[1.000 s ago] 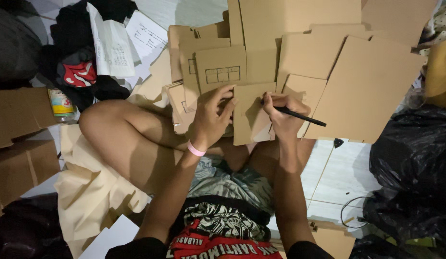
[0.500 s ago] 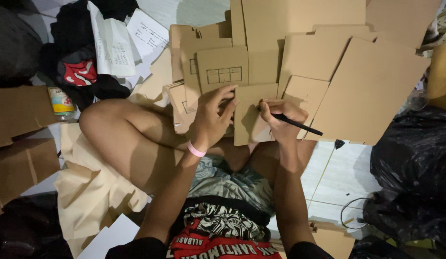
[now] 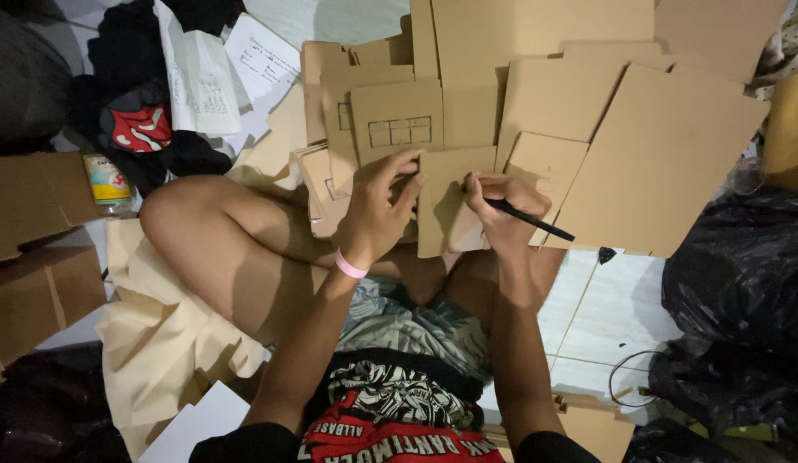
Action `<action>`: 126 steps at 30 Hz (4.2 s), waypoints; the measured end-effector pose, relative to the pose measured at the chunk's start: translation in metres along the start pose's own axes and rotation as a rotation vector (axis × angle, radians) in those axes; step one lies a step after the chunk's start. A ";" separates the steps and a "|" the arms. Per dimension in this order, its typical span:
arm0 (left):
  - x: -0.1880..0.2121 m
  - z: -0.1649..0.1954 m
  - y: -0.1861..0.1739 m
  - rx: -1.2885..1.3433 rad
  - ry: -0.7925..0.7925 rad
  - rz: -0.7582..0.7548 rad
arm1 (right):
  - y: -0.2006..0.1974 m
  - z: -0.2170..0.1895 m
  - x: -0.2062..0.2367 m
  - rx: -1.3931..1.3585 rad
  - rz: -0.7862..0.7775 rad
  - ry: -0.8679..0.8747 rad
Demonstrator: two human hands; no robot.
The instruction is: The person sits on the floor and uses a black pen to draw rectangular grids on flat cardboard pieces. They handle the cardboard one at a time, drawing on each piece and then moving it to a separate pile.
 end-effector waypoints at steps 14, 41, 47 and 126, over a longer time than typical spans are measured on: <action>0.001 0.002 -0.001 -0.015 0.049 -0.015 | -0.001 -0.002 -0.002 -0.038 0.009 0.013; 0.003 0.003 0.001 -0.019 -0.013 -0.017 | -0.007 -0.001 -0.001 0.113 -0.012 0.033; 0.002 0.002 0.001 -0.017 -0.009 -0.031 | -0.010 0.000 -0.002 -0.079 0.015 0.115; -0.029 0.022 -0.107 -0.144 -0.198 -0.233 | 0.098 -0.030 -0.060 -0.085 -0.133 0.036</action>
Point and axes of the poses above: each hand's wrist, its own x-axis away from the middle knuckle, its own y-axis out of the palm, z = x × y, the point moved 2 cm from there along -x, towards the middle knuckle, and after that the axes turned 3 degrees about -y, right-handed, at the moved point
